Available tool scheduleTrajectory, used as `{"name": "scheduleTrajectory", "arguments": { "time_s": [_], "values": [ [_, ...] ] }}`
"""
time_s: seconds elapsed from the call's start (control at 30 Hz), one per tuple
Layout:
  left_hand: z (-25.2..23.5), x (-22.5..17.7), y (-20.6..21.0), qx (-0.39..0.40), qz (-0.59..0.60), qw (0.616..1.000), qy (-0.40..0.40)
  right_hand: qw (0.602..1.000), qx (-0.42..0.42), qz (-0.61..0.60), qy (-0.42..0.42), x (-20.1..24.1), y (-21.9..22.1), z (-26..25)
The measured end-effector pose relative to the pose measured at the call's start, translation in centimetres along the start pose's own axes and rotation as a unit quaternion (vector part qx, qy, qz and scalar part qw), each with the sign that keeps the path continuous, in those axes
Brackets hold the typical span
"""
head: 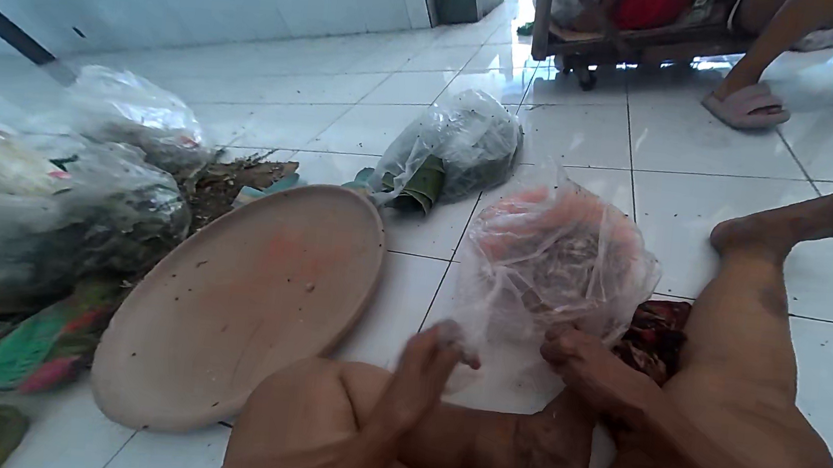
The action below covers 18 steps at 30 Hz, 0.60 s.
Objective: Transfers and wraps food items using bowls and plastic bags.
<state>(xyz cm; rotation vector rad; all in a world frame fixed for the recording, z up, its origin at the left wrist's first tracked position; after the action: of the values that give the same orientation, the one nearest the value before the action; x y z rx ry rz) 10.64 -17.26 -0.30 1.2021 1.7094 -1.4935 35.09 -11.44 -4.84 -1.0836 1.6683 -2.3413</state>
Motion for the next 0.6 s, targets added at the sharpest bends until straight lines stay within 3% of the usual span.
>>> {"name": "scheduleTrajectory", "arguments": {
  "time_s": [0.07,0.17,0.27,0.33,0.4,0.47,0.6],
  "values": [
    [-0.1,-1.3,-2.4,-0.063,0.103,0.993,0.007,0.986,-0.066,-0.152,-0.006,-0.4,-2.1,1.7],
    [0.1,-4.2,-4.9,-0.142,0.192,0.971,-0.007,0.913,-0.194,-0.359,-0.03,-3.1,-4.2,3.0],
    [0.4,-5.7,-6.1,-0.162,0.236,0.958,0.025,0.845,-0.268,-0.46,-0.04,-5.0,-5.9,3.6],
    [0.6,-5.9,-6.7,-0.173,0.26,0.949,0.047,0.828,-0.283,-0.482,-0.044,-5.3,-6.5,3.9],
    [0.7,-5.9,-7.0,-0.185,0.273,0.941,0.07,0.843,-0.268,-0.465,-0.045,-5.0,-6.5,4.2],
    [0.7,-5.7,-7.1,-0.195,0.279,0.937,0.081,0.887,-0.241,-0.392,-0.045,-4.3,-6.5,4.4],
    [0.6,-5.8,-6.9,-0.213,0.303,0.924,0.097,0.972,-0.206,-0.111,-0.018,-2.0,-5.8,4.9]
  ]
}}
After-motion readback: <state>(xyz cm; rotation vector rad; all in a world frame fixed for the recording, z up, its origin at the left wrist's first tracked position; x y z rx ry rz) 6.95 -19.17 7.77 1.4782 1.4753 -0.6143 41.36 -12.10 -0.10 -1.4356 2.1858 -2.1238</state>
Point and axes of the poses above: each hand's wrist, its own z-axis away from the middle knuckle, its own y-axis out of the palm, x = y × z, the point moved 2 cm from there along -z, towards the middle knuckle, and after that the axes turned 11 degrees about y, right-handed, at the moved point
